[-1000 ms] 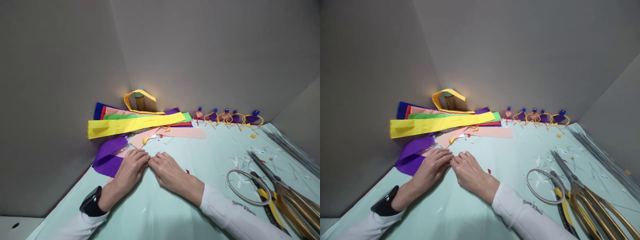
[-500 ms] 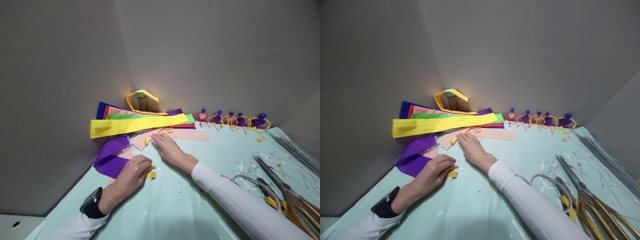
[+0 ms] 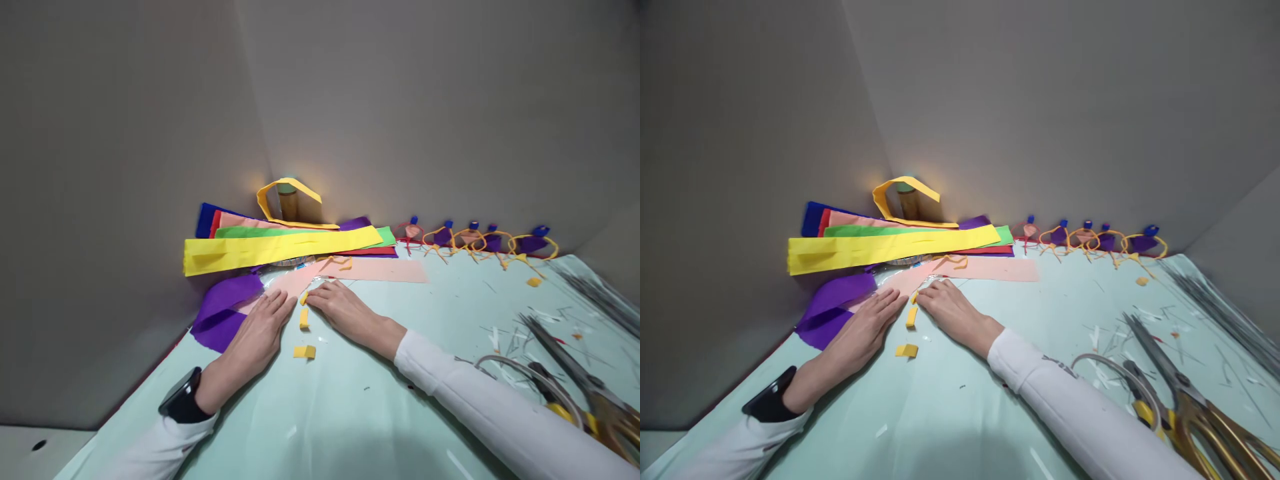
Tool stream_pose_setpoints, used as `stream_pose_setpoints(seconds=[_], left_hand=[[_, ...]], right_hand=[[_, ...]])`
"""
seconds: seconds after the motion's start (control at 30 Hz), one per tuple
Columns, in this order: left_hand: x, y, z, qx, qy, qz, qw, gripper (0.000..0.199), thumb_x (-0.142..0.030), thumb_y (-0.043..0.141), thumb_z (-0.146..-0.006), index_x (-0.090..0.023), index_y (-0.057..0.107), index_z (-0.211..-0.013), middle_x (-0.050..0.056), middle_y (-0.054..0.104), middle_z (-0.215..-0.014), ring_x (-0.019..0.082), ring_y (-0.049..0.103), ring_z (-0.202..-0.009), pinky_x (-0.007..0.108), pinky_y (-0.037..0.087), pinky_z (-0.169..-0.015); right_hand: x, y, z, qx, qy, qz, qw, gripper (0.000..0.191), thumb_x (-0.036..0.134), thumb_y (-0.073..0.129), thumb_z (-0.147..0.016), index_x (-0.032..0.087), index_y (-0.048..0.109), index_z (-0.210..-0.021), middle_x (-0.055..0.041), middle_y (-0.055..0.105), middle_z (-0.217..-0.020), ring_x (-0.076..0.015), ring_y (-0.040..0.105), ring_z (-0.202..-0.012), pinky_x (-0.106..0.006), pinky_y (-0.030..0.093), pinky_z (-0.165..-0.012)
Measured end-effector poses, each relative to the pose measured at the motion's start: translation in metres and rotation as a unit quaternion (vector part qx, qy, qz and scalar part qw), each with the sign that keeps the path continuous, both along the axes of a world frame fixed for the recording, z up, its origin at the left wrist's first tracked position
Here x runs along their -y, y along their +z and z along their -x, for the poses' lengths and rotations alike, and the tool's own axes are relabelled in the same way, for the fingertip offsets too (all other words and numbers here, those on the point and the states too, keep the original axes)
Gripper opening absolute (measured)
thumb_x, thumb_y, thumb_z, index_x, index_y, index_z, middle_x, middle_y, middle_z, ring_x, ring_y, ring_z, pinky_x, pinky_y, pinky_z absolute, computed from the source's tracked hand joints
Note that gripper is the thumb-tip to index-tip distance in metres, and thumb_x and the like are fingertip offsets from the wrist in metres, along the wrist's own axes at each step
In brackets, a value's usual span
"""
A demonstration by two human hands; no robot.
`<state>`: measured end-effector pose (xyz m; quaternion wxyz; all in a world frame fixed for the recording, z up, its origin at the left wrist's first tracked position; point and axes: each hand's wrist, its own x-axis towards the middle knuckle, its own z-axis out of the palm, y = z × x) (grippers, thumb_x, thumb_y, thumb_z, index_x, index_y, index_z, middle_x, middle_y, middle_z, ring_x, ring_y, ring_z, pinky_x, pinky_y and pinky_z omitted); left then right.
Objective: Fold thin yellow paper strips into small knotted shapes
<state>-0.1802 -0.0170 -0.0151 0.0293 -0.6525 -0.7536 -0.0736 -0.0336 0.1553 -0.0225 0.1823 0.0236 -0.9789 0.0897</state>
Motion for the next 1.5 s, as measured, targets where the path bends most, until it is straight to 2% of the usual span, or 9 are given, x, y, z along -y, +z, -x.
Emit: stream_pose_setpoints(seconds=[0.33,0.43,0.57,0.73,0.9,1.1,1.27,1.43,1.5], left_hand=[[-0.004,-0.01,0.004,-0.025,0.034,-0.037,0.998,0.045,-0.025,0.039,-0.097,-0.007,0.054,-0.135,0.02,0.051,-0.144,0.032,0.042,-0.138,0.052,0.035,-0.114],[-0.002,-0.006,0.002,-0.026,0.022,-0.049,0.998,0.046,-0.014,0.04,-0.093,-0.012,0.052,-0.137,0.019,0.048,-0.147,0.032,0.039,-0.14,0.055,0.036,-0.112],[0.002,0.005,-0.01,-0.001,-0.048,-0.038,0.998,0.074,0.008,0.033,-0.077,-0.022,0.047,-0.143,0.012,0.041,-0.153,0.026,0.03,-0.145,0.056,0.031,-0.115],[0.001,0.006,-0.019,0.019,-0.093,-0.009,0.995,0.059,-0.003,0.037,-0.089,-0.024,0.047,-0.143,0.012,0.044,-0.151,0.027,0.035,-0.143,0.058,0.028,-0.115],[-0.001,0.0,-0.011,0.001,-0.018,-0.013,1.0,0.044,-0.031,0.038,-0.099,-0.021,0.051,-0.14,0.017,0.048,-0.146,0.033,0.042,-0.138,0.059,0.036,-0.108],[-0.002,-0.007,-0.01,-0.014,0.018,-0.019,1.0,0.045,-0.033,0.04,-0.099,-0.016,0.052,-0.138,0.018,0.049,-0.146,0.033,0.044,-0.136,0.056,0.037,-0.108],[-0.001,0.002,-0.012,0.01,0.011,-0.068,0.998,0.037,-0.029,0.047,-0.095,-0.014,0.059,-0.127,0.016,0.063,-0.129,0.03,0.056,-0.122,0.048,0.045,-0.101],[0.002,0.012,-0.012,0.018,0.016,-0.219,0.975,0.024,-0.021,0.046,-0.095,-0.018,0.067,-0.106,0.01,0.071,-0.098,0.025,0.062,-0.093,0.041,0.05,-0.082],[0.002,0.014,-0.012,0.011,0.033,-0.267,0.963,0.025,-0.019,0.046,-0.094,-0.018,0.066,-0.11,0.011,0.068,-0.101,0.024,0.06,-0.092,0.04,0.05,-0.081]], right_hand=[[0.005,-0.001,-0.025,-0.019,0.006,0.02,1.0,0.017,0.013,0.047,-0.098,0.018,0.064,-0.097,-0.0046,0.068,-0.087,-0.0183,0.055,-0.082,-0.03,0.039,-0.076],[0.003,0.006,-0.027,-0.012,0.002,0.03,0.999,0.019,0.01,0.048,-0.096,0.018,0.063,-0.104,-0.0055,0.069,-0.092,-0.0181,0.055,-0.087,-0.03,0.04,-0.08],[-0.011,0.018,-0.019,0.014,-0.125,0.003,0.992,0.033,0.005,0.05,-0.091,0.019,0.058,-0.12,-0.008,0.064,-0.123,-0.0215,0.052,-0.109,-0.033,0.039,-0.092],[-0.031,0.012,-0.001,0.034,-0.225,-0.001,0.974,0.021,0.014,0.046,-0.096,0.011,0.063,-0.107,-0.019,0.063,-0.117,-0.03,0.054,-0.103,-0.042,0.041,-0.084],[-0.024,0.002,-0.003,0.05,-0.17,-0.016,0.984,0.021,0.008,0.048,-0.095,0.013,0.063,-0.108,-0.0128,0.065,-0.113,-0.024,0.054,-0.102,-0.035,0.042,-0.086],[-0.012,0.008,-0.02,0.047,-0.108,-0.033,0.992,0.016,0.012,0.05,-0.096,0.014,0.066,-0.099,-0.0093,0.068,-0.099,-0.0205,0.053,-0.09,-0.032,0.04,-0.08],[-0.015,0.006,-0.028,0.034,-0.108,-0.031,0.993,0.021,0.007,0.047,-0.095,0.016,0.066,-0.09,-0.0083,0.066,-0.091,-0.0207,0.05,-0.085,-0.032,0.038,-0.077],[-0.028,0.008,-0.03,0.001,-0.183,0.004,0.983,0.02,0.01,0.042,-0.096,0.014,0.062,-0.101,-0.0124,0.064,-0.104,-0.0239,0.049,-0.092,-0.035,0.038,-0.079],[-0.035,0.01,-0.029,-0.007,-0.217,0.021,0.976,0.02,0.014,0.043,-0.096,0.013,0.059,-0.108,-0.0136,0.063,-0.108,-0.0253,0.048,-0.094,-0.036,0.037,-0.079]])
